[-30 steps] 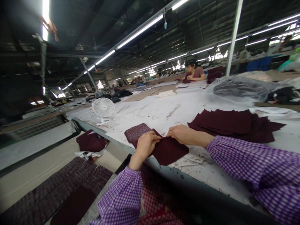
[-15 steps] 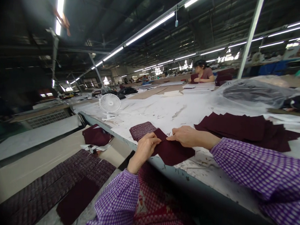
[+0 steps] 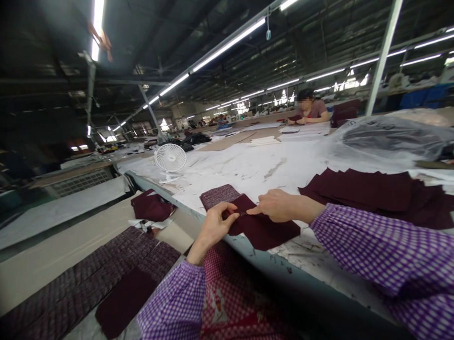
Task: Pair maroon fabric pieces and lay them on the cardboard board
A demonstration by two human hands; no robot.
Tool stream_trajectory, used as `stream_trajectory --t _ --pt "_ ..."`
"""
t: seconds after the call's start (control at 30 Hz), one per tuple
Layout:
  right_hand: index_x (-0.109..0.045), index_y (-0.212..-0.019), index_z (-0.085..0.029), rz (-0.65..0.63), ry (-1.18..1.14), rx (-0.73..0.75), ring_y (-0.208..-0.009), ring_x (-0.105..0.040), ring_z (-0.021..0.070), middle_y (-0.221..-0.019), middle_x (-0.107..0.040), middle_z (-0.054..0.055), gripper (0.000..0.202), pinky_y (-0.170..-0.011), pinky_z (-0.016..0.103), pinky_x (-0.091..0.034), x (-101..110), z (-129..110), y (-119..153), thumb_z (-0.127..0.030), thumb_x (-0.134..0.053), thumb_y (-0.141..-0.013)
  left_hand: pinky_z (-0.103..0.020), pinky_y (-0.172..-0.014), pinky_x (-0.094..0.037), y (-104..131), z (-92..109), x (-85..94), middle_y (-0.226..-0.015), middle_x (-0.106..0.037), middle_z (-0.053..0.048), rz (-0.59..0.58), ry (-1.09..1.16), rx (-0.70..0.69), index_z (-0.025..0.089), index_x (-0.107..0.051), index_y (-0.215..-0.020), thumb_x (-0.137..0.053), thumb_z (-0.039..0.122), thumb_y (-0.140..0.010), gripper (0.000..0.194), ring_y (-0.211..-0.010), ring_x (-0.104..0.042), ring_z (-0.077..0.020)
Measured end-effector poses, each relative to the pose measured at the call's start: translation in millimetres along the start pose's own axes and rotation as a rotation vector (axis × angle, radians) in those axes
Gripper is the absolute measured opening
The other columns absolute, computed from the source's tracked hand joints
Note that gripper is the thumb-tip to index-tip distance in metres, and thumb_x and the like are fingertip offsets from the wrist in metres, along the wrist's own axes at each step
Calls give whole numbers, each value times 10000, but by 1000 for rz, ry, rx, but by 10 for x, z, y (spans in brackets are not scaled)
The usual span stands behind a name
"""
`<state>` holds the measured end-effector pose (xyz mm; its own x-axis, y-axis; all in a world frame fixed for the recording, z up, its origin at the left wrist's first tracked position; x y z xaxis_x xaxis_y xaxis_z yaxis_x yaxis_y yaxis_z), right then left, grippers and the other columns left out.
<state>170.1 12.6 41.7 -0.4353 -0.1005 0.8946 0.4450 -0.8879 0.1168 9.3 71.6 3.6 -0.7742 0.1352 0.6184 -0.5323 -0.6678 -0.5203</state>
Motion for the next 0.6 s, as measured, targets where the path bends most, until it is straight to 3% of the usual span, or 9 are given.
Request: stream_trajectory --t 0.13,0.33,0.5,0.6 --pt "-464 -1352 -313 0 14 28 -679 -592 167 -893 -641 94 664 -526 258 -287 22 -17 12 -11 -424 -762 -285 -772 -429 12 57 -48 -796 -614 -16 -22 -147 -80 183 -623 -744 -511 78 -819 171 -829 -553 -167" --pt "-426 -1374 -337 -21 40 66 -663 -591 163 -884 -655 85 685 -527 262 -292 78 -71 -11 -5 -423 -776 -297 -797 -425 82 32 -55 -843 -605 -38 -47 -197 -162 181 -626 -783 -446 163 -896 213 -851 -523 -179" --pt "-372 -1399 -355 79 95 86 -631 -576 175 -774 -650 68 635 -525 266 -289 59 -174 -11 -50 -412 -844 -290 -786 -432 79 17 41 -858 -626 -37 -64 -21 -111 181 -626 -804 -431 207 -914 225 -840 -558 -165" --pt "-385 -1389 -349 159 36 44 -631 -565 170 -824 -647 77 580 -558 273 -315 28 -148 -6 -95 -419 -868 -304 -771 -434 110 53 94 -858 -609 -33 -67 -6 -46 181 -597 -840 -532 352 -872 186 -834 -558 -176"
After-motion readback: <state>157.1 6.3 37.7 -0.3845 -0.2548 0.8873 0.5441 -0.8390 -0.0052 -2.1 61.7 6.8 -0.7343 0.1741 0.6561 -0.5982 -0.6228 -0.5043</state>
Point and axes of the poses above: each hand's wrist, its own y-axis away from the middle knuckle, its own x-axis out of the back of the hand, z = x × y, the point moved 4 cm from there along -y, towards the middle knuckle
